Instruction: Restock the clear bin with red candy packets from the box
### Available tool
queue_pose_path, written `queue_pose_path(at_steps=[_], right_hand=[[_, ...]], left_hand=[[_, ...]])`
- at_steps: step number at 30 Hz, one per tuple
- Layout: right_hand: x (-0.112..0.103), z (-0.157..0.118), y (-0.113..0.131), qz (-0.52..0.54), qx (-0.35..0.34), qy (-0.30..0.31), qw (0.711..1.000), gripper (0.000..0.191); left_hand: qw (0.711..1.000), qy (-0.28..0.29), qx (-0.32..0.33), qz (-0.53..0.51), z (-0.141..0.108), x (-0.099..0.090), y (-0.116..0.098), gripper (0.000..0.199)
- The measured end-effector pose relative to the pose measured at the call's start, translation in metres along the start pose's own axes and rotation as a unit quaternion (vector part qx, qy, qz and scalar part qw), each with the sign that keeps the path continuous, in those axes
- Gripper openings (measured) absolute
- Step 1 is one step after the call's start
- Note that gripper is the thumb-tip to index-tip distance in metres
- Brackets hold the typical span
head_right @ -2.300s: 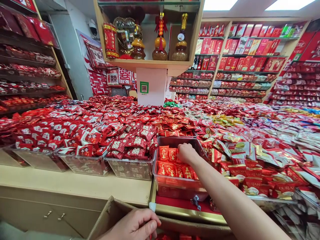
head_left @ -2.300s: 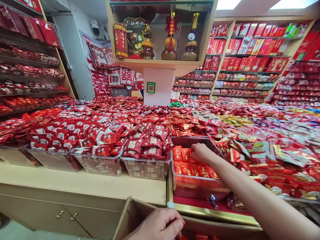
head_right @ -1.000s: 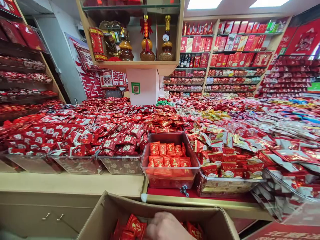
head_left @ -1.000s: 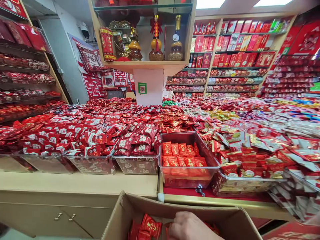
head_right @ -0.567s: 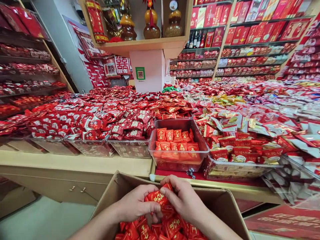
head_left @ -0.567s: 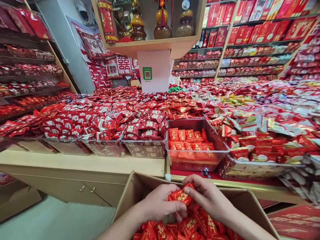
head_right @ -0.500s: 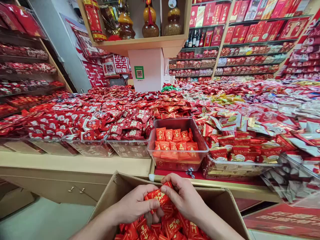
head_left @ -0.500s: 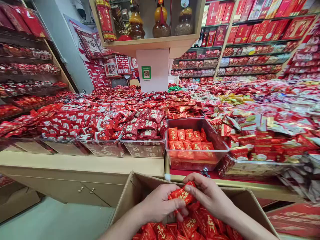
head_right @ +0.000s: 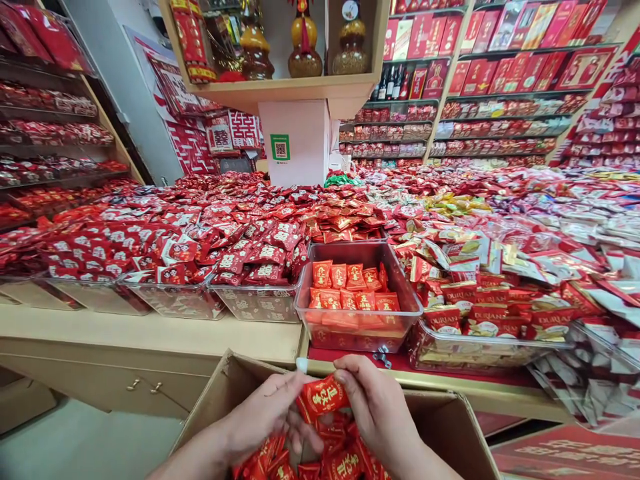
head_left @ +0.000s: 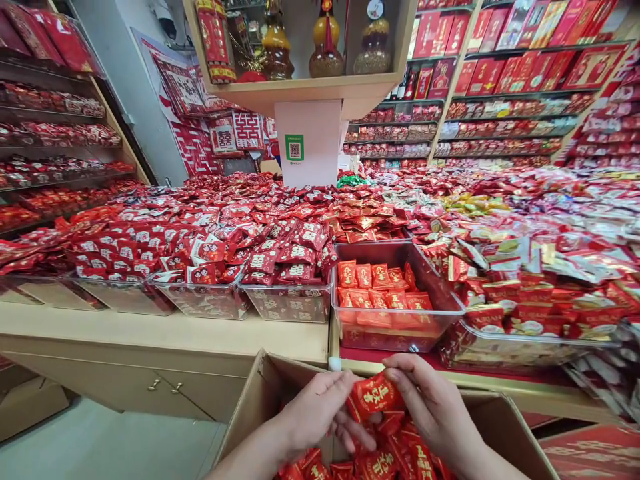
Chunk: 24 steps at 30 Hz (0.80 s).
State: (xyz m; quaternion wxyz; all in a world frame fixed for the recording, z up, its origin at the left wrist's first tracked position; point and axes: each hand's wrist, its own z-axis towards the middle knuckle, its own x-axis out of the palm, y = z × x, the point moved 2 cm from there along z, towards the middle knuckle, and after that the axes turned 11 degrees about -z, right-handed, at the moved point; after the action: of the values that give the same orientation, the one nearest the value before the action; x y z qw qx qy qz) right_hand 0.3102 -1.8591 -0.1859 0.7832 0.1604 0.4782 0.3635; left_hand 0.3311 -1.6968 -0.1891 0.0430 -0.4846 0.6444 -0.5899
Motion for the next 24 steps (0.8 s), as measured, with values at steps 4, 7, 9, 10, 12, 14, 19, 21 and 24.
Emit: queue_pose_path(at_steps=[4,7,9,10,12,14,19,21,24], right_hand=[[-0.001,-0.001,0.005,-0.011,-0.088,0.013,0.996,0.013],[0.003,-0.001,0.007,0.048,-0.06,0.039,0.996,0.016],[0.007,0.0,0.006,0.118,0.024,0.055,0.991,0.023],[0.01,0.0,0.005,0.162,0.074,0.064,0.982,0.027],[0.015,0.001,0.004,0.257,0.161,0.091,0.949,0.029],[0.02,0.002,0.003,0.332,0.213,0.12,0.911,0.027],[0.023,0.002,0.0,0.363,0.249,0.116,0.89,0.029],[0.023,0.001,0.001,0.351,0.25,0.106,0.896,0.029],[0.02,0.001,0.005,0.331,0.242,0.118,0.905,0.026]], left_hand=[[0.982,0.05,-0.089,-0.158,-0.003,0.004,0.001,0.037],[0.988,0.0,-0.012,-0.151,-0.003,0.003,-0.001,0.024],[0.99,-0.052,0.065,-0.113,-0.003,0.001,-0.001,0.032],[0.988,-0.076,0.1,-0.088,-0.002,0.0,-0.002,0.035],[0.983,-0.104,0.146,-0.042,-0.002,-0.001,-0.003,0.039],[0.981,-0.107,0.163,-0.012,0.0,-0.001,-0.003,0.039],[0.974,-0.093,0.18,0.098,0.0,0.001,-0.008,0.031],[0.971,-0.078,0.189,0.125,-0.002,0.003,-0.01,0.024],[0.967,-0.064,0.213,0.125,-0.004,0.004,-0.011,0.022]])
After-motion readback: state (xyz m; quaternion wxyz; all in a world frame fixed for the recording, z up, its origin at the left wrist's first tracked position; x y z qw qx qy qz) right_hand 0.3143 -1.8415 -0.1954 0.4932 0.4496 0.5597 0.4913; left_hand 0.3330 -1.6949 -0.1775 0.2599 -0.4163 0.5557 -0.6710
